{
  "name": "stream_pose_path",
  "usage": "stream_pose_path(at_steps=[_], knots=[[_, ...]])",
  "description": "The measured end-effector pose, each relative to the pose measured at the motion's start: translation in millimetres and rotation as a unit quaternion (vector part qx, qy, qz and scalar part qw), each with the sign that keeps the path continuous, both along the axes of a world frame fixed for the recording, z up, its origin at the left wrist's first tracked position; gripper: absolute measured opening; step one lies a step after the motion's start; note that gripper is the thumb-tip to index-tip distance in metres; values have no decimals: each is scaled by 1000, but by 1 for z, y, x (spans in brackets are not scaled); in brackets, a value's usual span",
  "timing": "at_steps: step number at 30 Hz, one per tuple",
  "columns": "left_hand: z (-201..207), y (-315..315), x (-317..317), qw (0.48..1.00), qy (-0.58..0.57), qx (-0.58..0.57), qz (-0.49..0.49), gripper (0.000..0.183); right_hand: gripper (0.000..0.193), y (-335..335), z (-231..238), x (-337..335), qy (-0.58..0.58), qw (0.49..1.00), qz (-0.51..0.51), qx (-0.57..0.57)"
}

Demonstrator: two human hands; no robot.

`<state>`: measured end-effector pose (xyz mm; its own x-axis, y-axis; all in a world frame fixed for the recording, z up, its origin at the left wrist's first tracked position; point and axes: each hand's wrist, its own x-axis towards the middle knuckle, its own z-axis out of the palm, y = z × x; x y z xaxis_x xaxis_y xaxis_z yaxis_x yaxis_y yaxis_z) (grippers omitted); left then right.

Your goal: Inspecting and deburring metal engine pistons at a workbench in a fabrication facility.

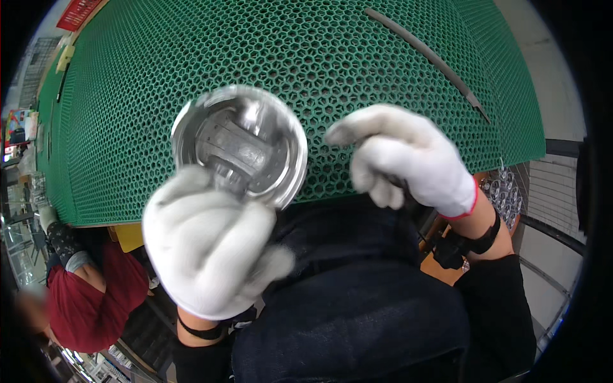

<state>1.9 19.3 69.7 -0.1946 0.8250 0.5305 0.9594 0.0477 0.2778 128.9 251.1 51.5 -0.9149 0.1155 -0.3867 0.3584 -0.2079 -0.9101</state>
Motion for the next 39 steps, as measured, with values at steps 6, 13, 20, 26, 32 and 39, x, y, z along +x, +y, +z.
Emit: stream_pose_path(at_steps=[6, 13, 20, 26, 32, 39], knots=[[-18, -20, -22, 998, -1, -31, 54, 36, 36, 23, 2, 6, 234, 960, -73, -133], [-38, 59, -57, 954, -241, 178, -4, 38, 34, 24, -5, -12, 329, 845, -40, 419], [-16, 77, -56, 970, -220, 100, 4, 9, 42, 34, -14, -8, 329, 665, -12, 671], [-18, 74, -23, 991, -79, 111, -5, 16, 41, 19, -5, 0, 270, 634, 11, 724], [-27, 47, 21, 996, -43, -47, -68, 22, 24, 32, -17, 36, 92, 931, 122, 331], [-33, 30, -26, 963, -222, 59, 137, 44, 29, 48, -28, 66, 47, 993, -99, -44]])
